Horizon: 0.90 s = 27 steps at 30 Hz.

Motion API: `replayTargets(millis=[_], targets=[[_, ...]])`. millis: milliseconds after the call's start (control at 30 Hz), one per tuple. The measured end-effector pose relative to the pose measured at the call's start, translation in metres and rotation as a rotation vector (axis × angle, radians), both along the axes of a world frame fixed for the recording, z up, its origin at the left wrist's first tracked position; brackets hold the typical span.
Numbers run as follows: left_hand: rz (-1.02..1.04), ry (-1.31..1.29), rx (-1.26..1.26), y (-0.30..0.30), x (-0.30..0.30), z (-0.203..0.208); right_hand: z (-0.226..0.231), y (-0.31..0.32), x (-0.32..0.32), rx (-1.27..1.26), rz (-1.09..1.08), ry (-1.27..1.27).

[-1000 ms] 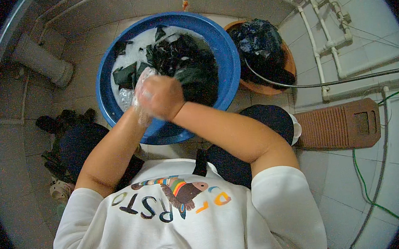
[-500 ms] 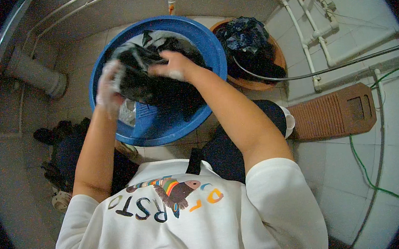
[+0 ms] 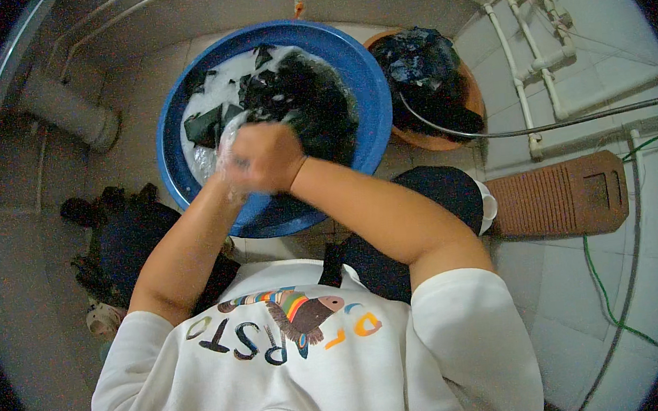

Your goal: The person hand washes a dark garment in a blue plastic basin filled with soapy water. They repeatedly submerge, scrub, and wring the fabric with both hands, occasionally lifting it to inspect or reposition it within the basin.

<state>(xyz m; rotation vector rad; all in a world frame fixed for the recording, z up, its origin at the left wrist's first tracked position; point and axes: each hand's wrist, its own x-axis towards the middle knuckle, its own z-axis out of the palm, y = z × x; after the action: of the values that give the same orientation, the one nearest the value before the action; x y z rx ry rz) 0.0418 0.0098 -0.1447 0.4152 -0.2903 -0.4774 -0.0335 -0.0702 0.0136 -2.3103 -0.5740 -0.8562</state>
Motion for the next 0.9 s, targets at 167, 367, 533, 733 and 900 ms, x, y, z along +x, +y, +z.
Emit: replayTargets(millis=[167, 367, 533, 733, 900], targets=[[-0.159, 0.513, 0.401, -0.008, -0.025, 0.109, -0.036, -0.029, 0.021, 0.089, -0.328, 0.051], [0.092, 0.473, 0.784, 0.001, -0.034, 0.134, -0.019, -0.007, 0.004, 0.196, -0.098, 0.081], [0.084, 0.245, 0.792, 0.022, -0.017, 0.207, -0.014, -0.072, 0.036, 0.207, -0.595, 0.643], [0.373, -0.307, 1.393, 0.067, 0.053, 0.155, -0.012, -0.11, 0.036, 0.286, -0.253, 1.068], [0.42, -1.313, 1.38, 0.038, 0.004, 0.152, 0.003, -0.08, 0.016, -0.048, -0.067, 0.875]])
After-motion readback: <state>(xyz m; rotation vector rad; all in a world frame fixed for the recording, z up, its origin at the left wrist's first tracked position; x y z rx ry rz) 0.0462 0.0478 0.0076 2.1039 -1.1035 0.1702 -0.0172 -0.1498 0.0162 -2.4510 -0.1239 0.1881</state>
